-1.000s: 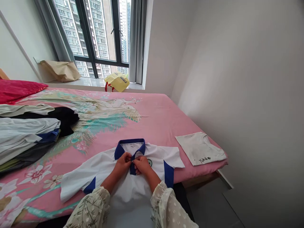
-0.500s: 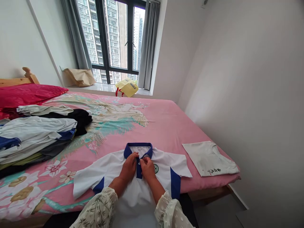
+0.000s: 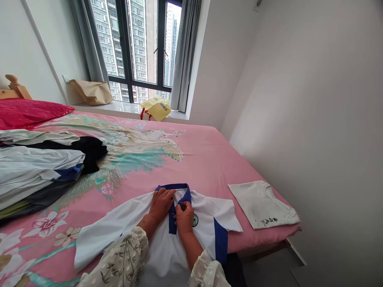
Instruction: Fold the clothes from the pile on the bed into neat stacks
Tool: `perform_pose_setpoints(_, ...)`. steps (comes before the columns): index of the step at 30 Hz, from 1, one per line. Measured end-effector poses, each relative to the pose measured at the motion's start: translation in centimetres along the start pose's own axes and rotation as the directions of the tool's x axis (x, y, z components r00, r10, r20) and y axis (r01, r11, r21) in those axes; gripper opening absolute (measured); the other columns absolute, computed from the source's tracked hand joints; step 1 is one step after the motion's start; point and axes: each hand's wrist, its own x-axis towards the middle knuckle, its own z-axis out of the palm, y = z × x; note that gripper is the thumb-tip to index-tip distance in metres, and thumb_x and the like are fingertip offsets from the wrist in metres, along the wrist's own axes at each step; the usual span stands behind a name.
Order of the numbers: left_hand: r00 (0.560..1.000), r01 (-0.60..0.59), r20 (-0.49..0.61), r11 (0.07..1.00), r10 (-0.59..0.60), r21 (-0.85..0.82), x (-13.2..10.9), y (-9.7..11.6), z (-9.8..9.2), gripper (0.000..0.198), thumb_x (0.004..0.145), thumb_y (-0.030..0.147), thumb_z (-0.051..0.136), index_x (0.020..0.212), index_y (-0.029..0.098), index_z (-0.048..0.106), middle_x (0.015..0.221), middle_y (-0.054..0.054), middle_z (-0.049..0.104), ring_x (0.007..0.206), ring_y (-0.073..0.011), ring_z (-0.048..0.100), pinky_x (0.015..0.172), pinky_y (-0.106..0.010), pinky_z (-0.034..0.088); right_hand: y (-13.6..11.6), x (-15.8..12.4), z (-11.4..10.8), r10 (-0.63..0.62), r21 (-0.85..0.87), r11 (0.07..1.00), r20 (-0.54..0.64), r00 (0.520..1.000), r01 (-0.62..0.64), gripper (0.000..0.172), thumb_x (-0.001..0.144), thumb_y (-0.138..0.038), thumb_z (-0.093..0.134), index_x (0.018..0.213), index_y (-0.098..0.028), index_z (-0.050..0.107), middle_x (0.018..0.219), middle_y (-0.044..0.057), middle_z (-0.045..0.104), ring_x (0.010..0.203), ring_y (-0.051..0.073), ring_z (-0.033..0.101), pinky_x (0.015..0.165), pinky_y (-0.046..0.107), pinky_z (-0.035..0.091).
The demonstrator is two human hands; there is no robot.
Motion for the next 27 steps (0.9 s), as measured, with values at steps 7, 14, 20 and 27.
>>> perform_pose_setpoints(7, 0.994, 0.112, 0.013, 0.992, -0.113, 0.051, -0.1, -1.1, 0.7, 0.033, 0.078, 0.025, 0.054, 0.110, 0.021, 0.063, 0.098, -0.007, 0.069, 0.102, -0.0264, 0.052, 0.093, -0.044, 0.031, 0.8, 1.6, 1.1, -0.264, -0.147, 0.951, 0.079, 0.961, 0.273, 0.022, 0.076, -0.034, 0.054, 0.076, -0.016, 0.066, 0.069, 0.006, 0.068, 0.059, 0.016, 0.060, 0.057, 0.024, 0.047)
perform_pose_setpoints(14, 0.957, 0.055, 0.291, 0.990, -0.016, -0.127, 1.9, -3.1, -0.8, 0.054, 0.065, 0.008, 0.049, 0.114, 0.026, 0.062, 0.100, -0.004, 0.069, 0.100, -0.0232, 0.054, 0.088, -0.035, 0.038, 1.6, 1.1, 1.3, -0.259, -0.282, 0.921, 0.071, 0.963, 0.269, 0.025, 0.079, -0.035, 0.051, 0.069, -0.017, 0.065, 0.065, 0.006, 0.066, 0.058, 0.017, 0.058, 0.058, 0.025, 0.042)
perform_pose_setpoints(20, 0.927, 0.129, 0.372, 0.972, -0.048, -0.198, 2.9, -2.9, -1.4, 0.051, 0.057, 0.012, 0.055, 0.103, 0.031, 0.067, 0.083, -0.002, 0.068, 0.089, -0.0248, 0.058, 0.082, -0.034, 0.040, 1.7, 0.9, 1.5, -0.270, -0.286, 0.919, 0.050, 0.962, 0.272, 0.021, 0.079, -0.031, 0.051, 0.069, -0.018, 0.063, 0.061, 0.003, 0.063, 0.055, 0.015, 0.055, 0.058, 0.024, 0.041)
perform_pose_setpoints(27, 0.912, 0.308, 0.385, 0.854, -0.140, -0.419, 2.0, -1.8, -1.1, 0.024, 0.062, 0.019, 0.056, 0.086, 0.021, 0.060, 0.070, 0.002, 0.060, 0.067, -0.0153, 0.057, 0.064, -0.025, 0.043, 1.6, 0.5, 1.0, -0.311, -0.205, 0.926, 0.058, 0.949, 0.316, 0.023, 0.082, -0.032, 0.050, 0.082, -0.016, 0.066, 0.074, 0.006, 0.066, 0.066, 0.017, 0.058, 0.066, 0.026, 0.044)
